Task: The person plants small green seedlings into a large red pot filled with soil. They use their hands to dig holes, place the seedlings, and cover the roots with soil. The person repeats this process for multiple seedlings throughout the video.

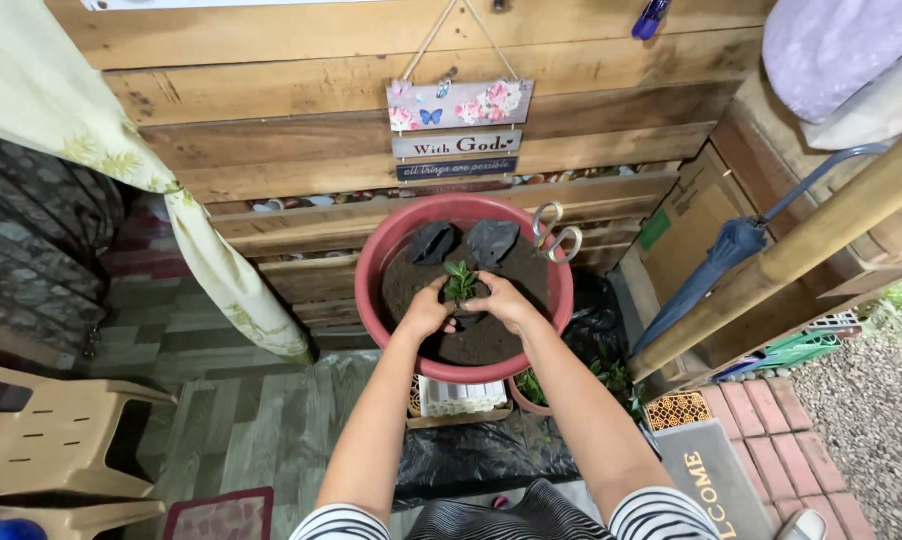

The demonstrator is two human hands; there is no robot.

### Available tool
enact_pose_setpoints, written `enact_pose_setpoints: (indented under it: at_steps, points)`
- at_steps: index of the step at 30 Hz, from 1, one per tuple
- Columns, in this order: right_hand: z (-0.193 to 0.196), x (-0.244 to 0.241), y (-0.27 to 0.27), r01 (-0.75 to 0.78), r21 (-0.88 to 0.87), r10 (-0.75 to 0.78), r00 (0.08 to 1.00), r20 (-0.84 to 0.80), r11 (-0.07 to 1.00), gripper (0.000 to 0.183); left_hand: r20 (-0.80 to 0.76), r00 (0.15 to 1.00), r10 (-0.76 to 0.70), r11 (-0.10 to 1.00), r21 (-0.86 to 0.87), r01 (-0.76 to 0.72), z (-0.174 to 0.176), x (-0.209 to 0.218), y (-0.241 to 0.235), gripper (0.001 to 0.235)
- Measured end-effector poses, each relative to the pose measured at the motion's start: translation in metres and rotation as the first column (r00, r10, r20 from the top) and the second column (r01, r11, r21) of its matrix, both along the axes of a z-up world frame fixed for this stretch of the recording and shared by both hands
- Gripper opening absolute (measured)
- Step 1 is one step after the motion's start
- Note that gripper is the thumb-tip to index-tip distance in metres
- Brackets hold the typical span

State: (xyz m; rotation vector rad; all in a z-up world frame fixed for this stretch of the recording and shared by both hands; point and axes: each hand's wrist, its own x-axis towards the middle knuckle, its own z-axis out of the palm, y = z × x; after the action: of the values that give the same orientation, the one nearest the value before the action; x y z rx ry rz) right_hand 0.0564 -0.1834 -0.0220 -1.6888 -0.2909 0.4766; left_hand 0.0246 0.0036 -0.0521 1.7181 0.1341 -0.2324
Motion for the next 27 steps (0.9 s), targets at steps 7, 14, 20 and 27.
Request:
enact_pose_setpoints:
  at_steps: [7,14,20,27]
  points:
    - [-0.061,0.033,-0.005,0.063,0.099,-0.07,0.995,0.068,0.993,0.051,-0.009,1.0,0.021,0.981,-0.192,-0.022,-0.006,0.008,0.006,0.07]
    - [-0.015,0.006,-0.001,0.219,-0.201,-0.164,0.953,0.256,0.955,0.034,0.122,0.981,0.149,0.958,0.227,-0.173,0.043,-0.019,-0.003,0.047]
    - [0.005,-0.009,0.009,0.358,-0.679,-0.067,0.907,0.416,0.641,0.041,0.17,0.971,0.166,0.656,0.717,-0.237,0.028,-0.016,-0.007,0.045]
    - [0.005,-0.009,0.009,0.38,-0.63,-0.052,0.879,0.474,0.677,0.035,0.14,0.981,0.133,0.71,0.677,-0.193,0.039,-0.017,-0.005,0.043]
